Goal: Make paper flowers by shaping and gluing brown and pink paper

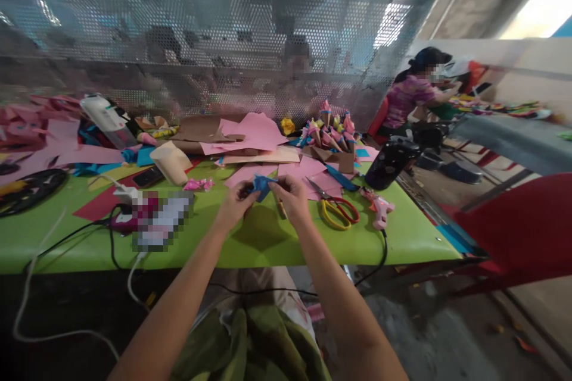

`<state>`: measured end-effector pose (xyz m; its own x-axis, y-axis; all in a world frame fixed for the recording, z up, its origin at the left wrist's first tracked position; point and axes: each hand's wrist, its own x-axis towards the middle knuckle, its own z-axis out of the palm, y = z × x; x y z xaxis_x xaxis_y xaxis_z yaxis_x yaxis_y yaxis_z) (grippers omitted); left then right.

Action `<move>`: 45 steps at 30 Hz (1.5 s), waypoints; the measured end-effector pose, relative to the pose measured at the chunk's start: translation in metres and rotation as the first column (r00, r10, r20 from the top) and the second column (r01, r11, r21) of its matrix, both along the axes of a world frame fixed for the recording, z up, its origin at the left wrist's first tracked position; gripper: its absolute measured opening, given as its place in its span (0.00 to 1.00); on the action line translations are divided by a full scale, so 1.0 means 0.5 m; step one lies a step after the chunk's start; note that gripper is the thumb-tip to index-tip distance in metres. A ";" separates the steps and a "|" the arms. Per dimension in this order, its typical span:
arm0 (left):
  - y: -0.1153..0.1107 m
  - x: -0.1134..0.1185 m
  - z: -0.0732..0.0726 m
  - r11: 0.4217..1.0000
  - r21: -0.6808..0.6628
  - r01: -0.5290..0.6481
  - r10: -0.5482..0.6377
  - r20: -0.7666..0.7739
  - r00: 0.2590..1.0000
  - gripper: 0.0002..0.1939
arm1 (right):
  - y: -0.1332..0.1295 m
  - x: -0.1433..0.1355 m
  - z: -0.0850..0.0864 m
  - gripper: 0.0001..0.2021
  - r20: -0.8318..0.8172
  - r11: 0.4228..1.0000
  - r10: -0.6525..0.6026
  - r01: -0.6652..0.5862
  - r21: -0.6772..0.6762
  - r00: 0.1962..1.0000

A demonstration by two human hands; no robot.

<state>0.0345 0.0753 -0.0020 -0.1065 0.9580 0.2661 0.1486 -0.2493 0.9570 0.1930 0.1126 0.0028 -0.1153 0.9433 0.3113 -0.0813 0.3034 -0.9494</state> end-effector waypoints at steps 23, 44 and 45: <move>-0.020 0.003 0.011 0.988 0.134 -0.074 0.065 0.074 0.995 0.16 | -0.022 -0.013 -0.003 0.19 0.044 0.998 0.063 -0.064 0.006 0.997; -0.030 -0.013 0.013 0.987 0.149 0.055 -0.032 -0.151 0.988 0.11 | -0.029 -0.007 0.008 0.19 0.067 0.984 0.180 -0.179 -0.012 0.981; -0.030 -0.012 0.012 0.988 0.147 0.046 -0.024 -0.145 0.989 0.11 | -0.030 -0.009 0.007 0.19 0.080 0.986 0.165 -0.166 0.008 0.983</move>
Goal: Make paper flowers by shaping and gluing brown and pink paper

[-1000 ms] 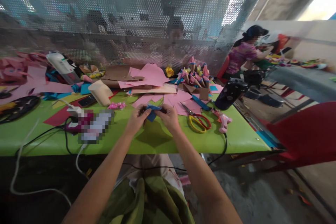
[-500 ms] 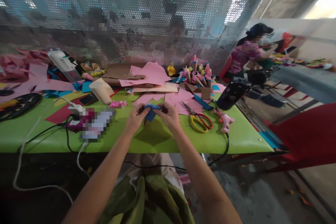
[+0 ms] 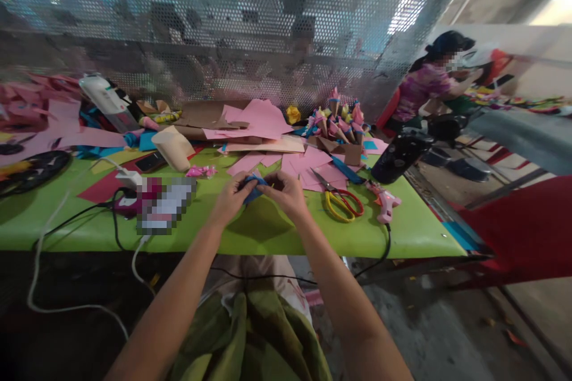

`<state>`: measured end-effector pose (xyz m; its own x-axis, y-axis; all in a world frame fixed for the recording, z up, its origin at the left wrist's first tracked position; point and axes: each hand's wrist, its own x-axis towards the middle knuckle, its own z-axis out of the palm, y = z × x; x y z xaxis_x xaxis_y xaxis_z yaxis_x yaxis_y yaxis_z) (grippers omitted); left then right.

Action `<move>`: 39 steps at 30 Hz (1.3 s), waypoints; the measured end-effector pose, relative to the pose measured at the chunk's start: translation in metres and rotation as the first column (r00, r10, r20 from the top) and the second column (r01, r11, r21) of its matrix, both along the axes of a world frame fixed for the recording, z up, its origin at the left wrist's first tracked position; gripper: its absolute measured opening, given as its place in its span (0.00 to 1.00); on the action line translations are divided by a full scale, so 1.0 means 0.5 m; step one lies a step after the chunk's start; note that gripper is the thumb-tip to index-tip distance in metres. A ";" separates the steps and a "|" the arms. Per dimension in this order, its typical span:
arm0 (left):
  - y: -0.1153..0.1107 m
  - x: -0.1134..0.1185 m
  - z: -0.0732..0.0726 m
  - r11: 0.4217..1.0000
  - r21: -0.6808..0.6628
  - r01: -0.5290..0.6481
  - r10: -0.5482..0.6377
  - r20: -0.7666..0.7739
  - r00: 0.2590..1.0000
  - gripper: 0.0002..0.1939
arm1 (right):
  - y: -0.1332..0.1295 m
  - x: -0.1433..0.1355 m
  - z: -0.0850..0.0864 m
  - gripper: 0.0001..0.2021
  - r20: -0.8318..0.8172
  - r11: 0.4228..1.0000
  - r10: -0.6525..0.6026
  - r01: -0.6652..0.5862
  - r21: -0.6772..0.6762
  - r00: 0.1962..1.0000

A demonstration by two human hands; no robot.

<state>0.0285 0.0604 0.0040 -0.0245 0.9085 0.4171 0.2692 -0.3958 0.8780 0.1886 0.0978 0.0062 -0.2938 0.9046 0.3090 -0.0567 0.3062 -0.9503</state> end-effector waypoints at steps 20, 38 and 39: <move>0.004 0.005 -0.007 1.000 0.014 -0.023 0.022 0.070 0.997 0.12 | 0.001 -0.007 -0.009 0.16 0.026 0.994 -0.078 0.076 0.074 0.997; 0.000 0.017 -0.014 0.988 0.139 -0.074 0.088 -0.099 0.991 0.09 | 0.004 0.001 -0.014 0.11 0.061 0.985 -0.129 0.121 0.123 0.990; 0.000 0.017 -0.015 0.985 0.152 -0.087 0.108 -0.135 0.985 0.09 | 0.004 0.001 -0.013 0.11 0.058 0.984 -0.134 0.126 0.125 0.989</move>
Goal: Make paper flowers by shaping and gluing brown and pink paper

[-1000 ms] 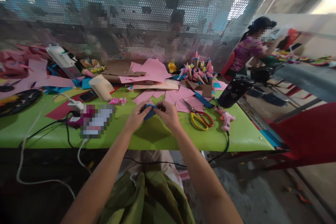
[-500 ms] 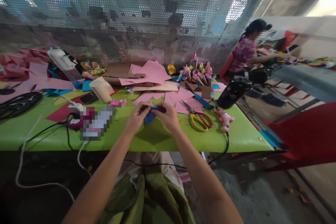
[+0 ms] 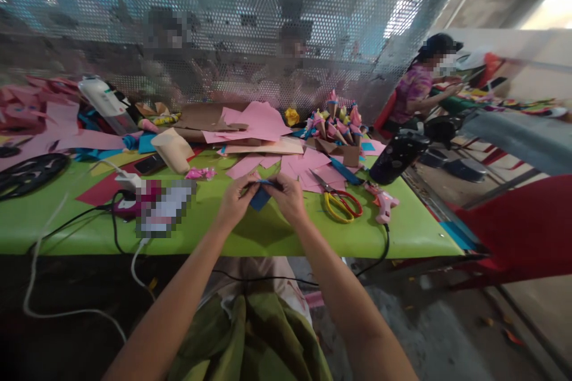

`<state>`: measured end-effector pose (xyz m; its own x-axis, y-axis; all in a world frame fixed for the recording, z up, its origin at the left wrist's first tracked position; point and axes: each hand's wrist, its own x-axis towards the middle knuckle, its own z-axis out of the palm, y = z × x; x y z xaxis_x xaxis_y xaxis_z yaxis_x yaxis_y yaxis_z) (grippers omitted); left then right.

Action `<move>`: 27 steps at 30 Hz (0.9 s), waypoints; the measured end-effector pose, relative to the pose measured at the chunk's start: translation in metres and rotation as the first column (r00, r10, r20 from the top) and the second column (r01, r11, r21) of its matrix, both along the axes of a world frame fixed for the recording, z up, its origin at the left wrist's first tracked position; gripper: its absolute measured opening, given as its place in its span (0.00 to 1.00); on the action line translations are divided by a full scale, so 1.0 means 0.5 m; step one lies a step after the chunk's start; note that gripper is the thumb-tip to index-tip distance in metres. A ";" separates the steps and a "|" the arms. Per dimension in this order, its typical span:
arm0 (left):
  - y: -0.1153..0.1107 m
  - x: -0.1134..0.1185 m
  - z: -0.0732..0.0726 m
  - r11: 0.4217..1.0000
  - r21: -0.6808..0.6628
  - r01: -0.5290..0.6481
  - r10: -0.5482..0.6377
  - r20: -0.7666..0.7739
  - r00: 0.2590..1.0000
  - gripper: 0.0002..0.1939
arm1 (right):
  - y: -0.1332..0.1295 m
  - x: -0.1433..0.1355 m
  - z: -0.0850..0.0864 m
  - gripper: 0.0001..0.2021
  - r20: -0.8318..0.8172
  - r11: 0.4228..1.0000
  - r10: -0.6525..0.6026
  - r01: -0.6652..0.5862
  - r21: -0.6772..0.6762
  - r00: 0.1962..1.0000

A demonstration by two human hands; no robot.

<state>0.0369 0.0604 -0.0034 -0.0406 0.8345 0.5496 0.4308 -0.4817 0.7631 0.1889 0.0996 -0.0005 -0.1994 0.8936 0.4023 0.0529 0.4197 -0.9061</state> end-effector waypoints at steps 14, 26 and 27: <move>0.002 -0.008 -0.007 0.995 -0.047 -0.083 0.087 0.095 0.992 0.15 | 0.002 -0.001 0.011 0.18 -0.104 0.977 0.091 -0.109 -0.185 0.990; 0.008 -0.009 -0.016 0.994 -0.107 -0.034 0.047 0.127 0.991 0.11 | 0.002 -0.006 0.005 0.18 -0.114 0.987 0.057 -0.073 -0.144 0.992; 0.008 -0.009 -0.015 0.993 -0.109 -0.033 0.047 0.128 0.991 0.11 | 0.002 -0.006 0.005 0.18 -0.115 0.986 0.062 -0.078 -0.144 0.991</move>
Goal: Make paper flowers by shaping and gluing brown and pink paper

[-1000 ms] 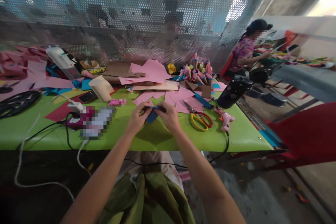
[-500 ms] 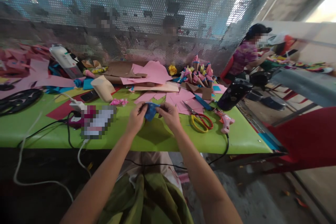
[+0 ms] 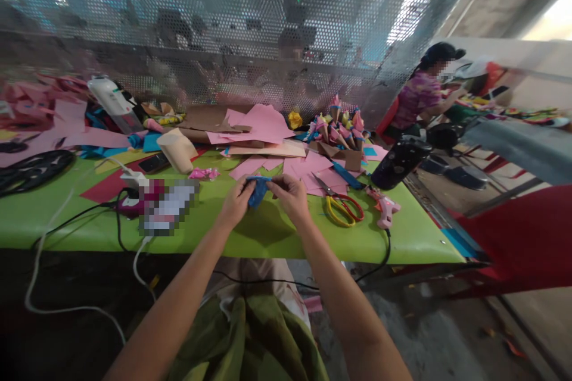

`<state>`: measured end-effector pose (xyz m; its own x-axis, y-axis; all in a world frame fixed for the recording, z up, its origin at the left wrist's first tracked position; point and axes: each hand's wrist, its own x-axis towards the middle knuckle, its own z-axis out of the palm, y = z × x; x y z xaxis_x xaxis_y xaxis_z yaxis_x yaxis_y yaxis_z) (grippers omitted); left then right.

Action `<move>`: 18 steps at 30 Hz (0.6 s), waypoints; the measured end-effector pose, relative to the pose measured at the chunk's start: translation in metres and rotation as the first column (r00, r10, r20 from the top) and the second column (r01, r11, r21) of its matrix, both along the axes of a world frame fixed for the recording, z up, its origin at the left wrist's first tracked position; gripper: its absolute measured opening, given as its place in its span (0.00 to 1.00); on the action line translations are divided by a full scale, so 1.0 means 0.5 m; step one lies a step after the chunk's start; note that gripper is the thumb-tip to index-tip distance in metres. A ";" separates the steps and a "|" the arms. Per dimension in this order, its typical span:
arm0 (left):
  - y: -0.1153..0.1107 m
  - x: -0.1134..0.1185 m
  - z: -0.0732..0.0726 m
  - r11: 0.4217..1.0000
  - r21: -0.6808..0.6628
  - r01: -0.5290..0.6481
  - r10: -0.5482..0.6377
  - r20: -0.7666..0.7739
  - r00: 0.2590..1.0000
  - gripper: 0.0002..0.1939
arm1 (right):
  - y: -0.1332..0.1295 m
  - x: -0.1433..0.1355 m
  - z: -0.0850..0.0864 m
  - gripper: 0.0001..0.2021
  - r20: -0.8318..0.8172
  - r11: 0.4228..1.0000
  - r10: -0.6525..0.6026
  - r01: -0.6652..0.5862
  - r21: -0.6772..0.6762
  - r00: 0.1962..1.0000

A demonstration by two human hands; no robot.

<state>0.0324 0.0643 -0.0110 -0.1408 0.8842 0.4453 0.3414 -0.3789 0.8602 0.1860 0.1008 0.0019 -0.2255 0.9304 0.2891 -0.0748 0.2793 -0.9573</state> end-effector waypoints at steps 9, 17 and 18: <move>-0.006 0.002 -0.009 0.999 0.036 0.004 0.004 -0.222 0.975 0.17 | -0.005 0.003 0.000 0.13 -0.014 0.994 -0.055 0.056 0.089 0.998; -0.005 0.004 -0.013 0.993 0.117 0.002 0.050 -0.441 0.896 0.14 | -0.005 -0.001 0.001 0.17 -0.018 0.997 0.066 -0.067 -0.037 0.998; -0.004 0.004 -0.012 0.993 0.122 0.000 0.056 -0.455 0.889 0.14 | -0.005 -0.002 0.001 0.18 -0.024 0.998 0.058 -0.058 -0.033 0.998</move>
<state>0.0343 0.0622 -0.0168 0.0785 0.8215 0.5648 0.6977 -0.4500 0.5574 0.1851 0.0984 0.0024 -0.2730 0.9251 0.2640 -0.1122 0.2419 -0.9638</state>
